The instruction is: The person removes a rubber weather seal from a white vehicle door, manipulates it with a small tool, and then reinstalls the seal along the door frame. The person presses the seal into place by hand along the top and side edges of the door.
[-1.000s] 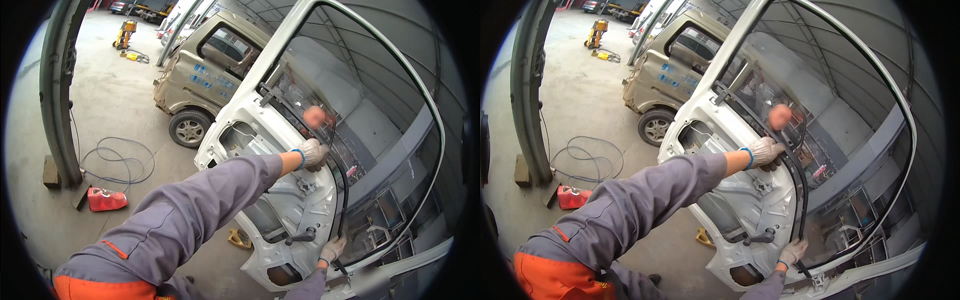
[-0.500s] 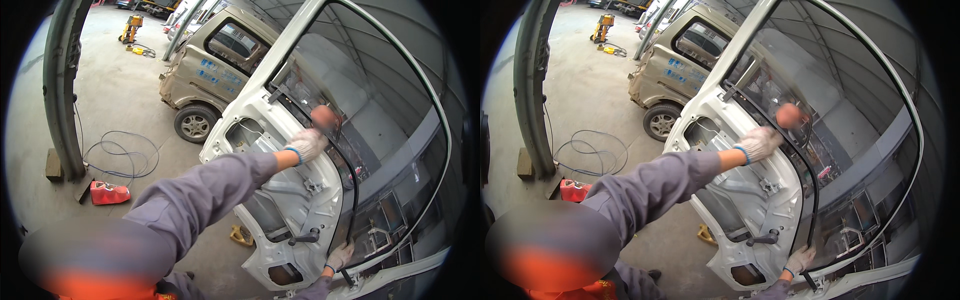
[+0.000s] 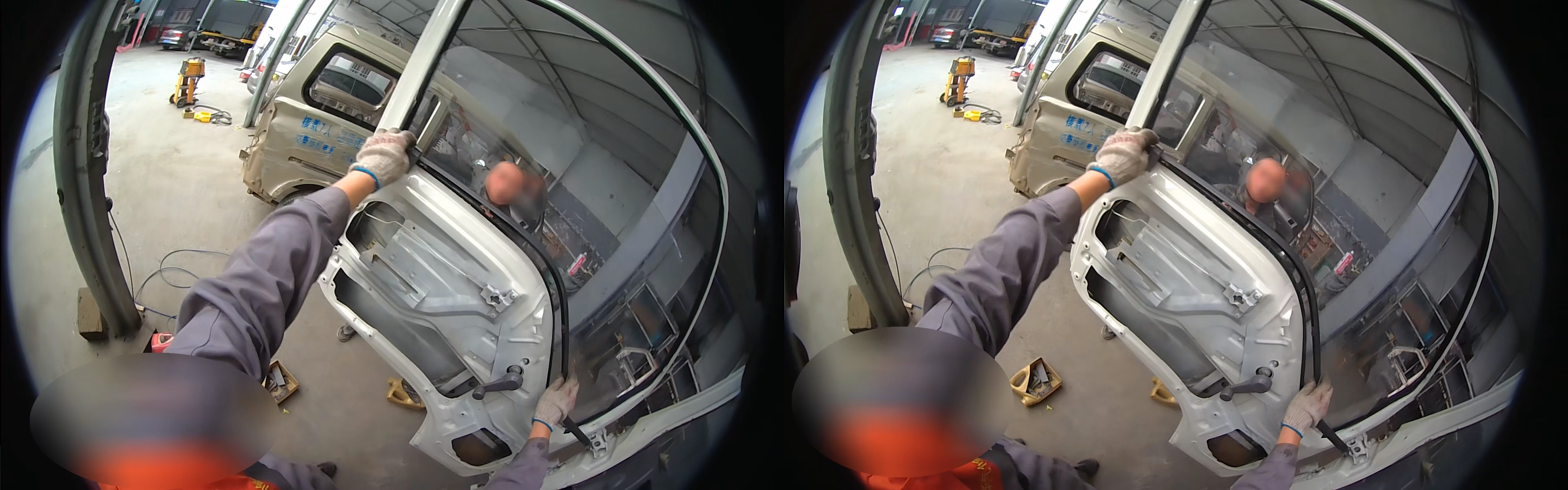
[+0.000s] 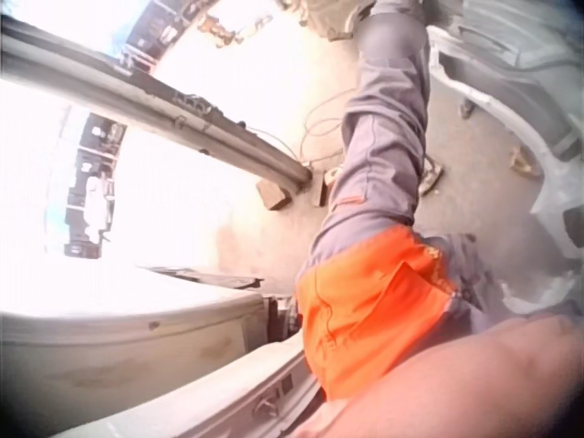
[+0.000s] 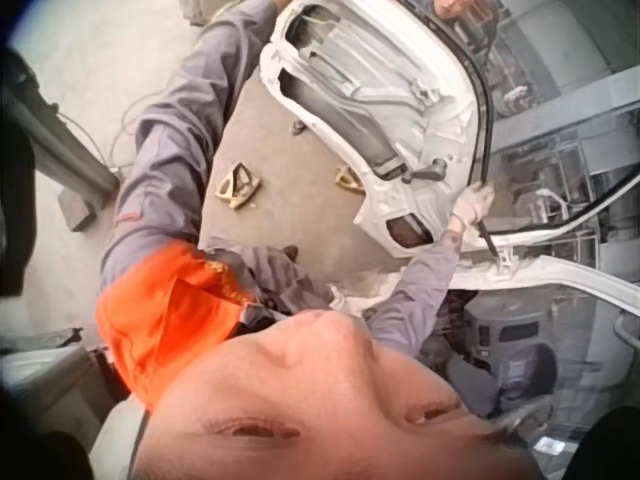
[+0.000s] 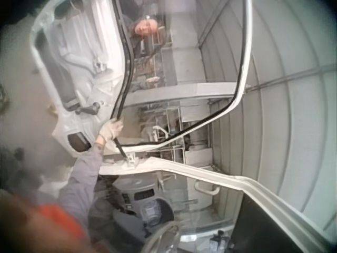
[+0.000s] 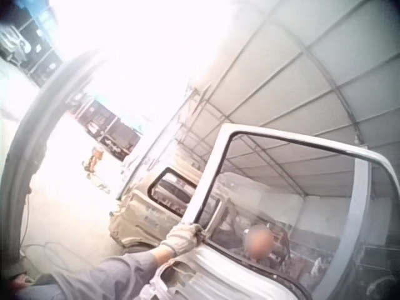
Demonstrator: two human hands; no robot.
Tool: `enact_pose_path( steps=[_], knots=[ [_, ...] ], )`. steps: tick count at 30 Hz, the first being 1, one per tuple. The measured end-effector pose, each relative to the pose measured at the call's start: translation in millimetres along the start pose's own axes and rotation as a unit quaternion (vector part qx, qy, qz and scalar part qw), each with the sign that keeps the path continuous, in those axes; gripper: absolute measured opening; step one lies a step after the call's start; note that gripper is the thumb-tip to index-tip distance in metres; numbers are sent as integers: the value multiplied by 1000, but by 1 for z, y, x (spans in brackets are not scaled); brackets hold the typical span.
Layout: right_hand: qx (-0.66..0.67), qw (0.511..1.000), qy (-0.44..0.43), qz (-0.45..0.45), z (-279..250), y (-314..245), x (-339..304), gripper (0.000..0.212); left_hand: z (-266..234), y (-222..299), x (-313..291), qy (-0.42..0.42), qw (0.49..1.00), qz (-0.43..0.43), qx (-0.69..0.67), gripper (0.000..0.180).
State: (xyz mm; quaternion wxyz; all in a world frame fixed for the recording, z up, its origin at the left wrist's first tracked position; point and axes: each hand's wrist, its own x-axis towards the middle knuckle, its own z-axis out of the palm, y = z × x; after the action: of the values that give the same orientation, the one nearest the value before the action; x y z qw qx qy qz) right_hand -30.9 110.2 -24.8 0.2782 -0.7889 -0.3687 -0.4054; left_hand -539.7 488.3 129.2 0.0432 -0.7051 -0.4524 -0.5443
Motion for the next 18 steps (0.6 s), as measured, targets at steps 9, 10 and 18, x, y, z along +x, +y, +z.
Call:
enact_pose_path(
  steps=[9, 10, 18],
  knots=[
    [21, 997, -21, 71, 12, -10, -3, 43, -13, -11, 8, -73, 994, 63, 53, 27],
    [31, 997, -16, 69, 18, -6, -5, 44, -12, -15, 10, -69, 994, 70, 53, 27],
    [59, 995, -29, 77, 3, -30, -11, 49, 4, -20, 1, -28, 999, -26, -7, 37]
  ],
)
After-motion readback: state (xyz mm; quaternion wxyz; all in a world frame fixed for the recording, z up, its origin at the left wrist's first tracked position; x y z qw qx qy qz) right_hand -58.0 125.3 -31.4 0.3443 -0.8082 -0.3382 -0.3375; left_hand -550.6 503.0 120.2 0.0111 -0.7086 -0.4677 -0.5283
